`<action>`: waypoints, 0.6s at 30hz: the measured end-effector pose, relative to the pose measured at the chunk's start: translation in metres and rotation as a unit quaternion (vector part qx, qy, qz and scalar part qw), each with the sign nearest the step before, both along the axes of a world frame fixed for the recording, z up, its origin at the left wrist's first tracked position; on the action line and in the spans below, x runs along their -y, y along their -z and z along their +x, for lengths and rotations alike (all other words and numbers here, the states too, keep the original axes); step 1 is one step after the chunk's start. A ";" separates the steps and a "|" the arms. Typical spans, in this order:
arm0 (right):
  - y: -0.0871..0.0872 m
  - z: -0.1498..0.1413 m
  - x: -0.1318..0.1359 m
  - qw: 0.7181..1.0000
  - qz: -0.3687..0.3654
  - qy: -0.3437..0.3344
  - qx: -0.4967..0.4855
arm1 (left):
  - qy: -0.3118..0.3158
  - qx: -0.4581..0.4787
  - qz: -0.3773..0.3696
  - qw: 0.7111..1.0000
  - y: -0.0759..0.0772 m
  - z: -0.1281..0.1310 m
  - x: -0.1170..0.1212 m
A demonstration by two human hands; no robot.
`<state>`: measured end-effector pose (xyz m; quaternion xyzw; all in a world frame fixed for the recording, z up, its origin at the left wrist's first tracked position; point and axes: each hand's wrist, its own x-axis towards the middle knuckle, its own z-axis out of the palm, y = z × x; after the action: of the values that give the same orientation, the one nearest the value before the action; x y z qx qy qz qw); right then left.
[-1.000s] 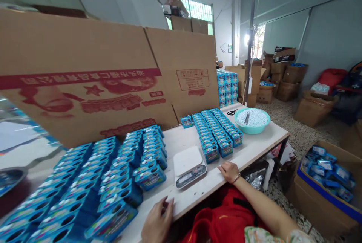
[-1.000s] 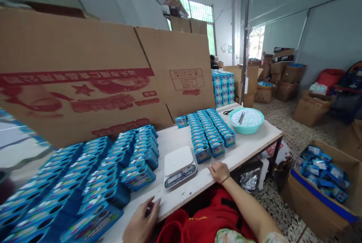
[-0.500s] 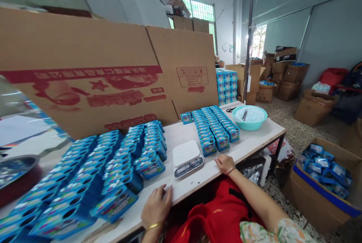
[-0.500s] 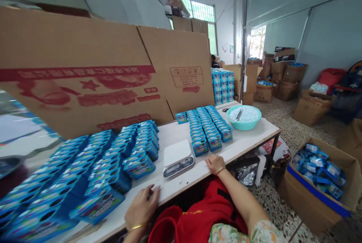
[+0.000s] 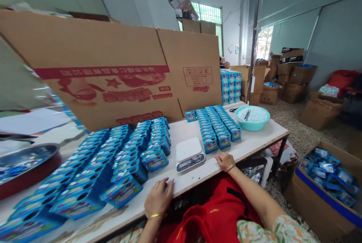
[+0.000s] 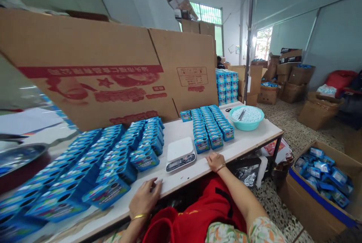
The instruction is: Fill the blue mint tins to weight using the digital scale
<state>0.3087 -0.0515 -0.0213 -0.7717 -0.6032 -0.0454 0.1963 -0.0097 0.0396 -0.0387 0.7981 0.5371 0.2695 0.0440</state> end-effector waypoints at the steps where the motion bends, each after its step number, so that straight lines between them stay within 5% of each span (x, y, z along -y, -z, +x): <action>1: -0.002 0.000 0.000 1.000 0.002 0.002 0.002 | 0.006 0.002 0.001 1.000 0.000 0.000 -0.002; 5: -0.010 0.003 0.001 1.000 0.011 0.005 0.007 | -0.002 0.013 -0.001 1.000 -0.012 0.005 0.004; 10: -0.006 0.011 0.010 1.000 0.000 -0.025 0.000 | -0.005 0.032 -0.019 0.999 -0.041 0.012 0.042; 18: 0.007 0.026 -0.004 0.994 0.079 -0.075 0.011 | 0.000 0.016 -0.071 0.997 -0.037 0.007 0.031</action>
<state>0.3350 -0.0476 -0.0286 -0.7061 -0.6557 -0.0866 0.2529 -0.0023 0.0084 -0.0018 0.7883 0.5543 0.2437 0.1088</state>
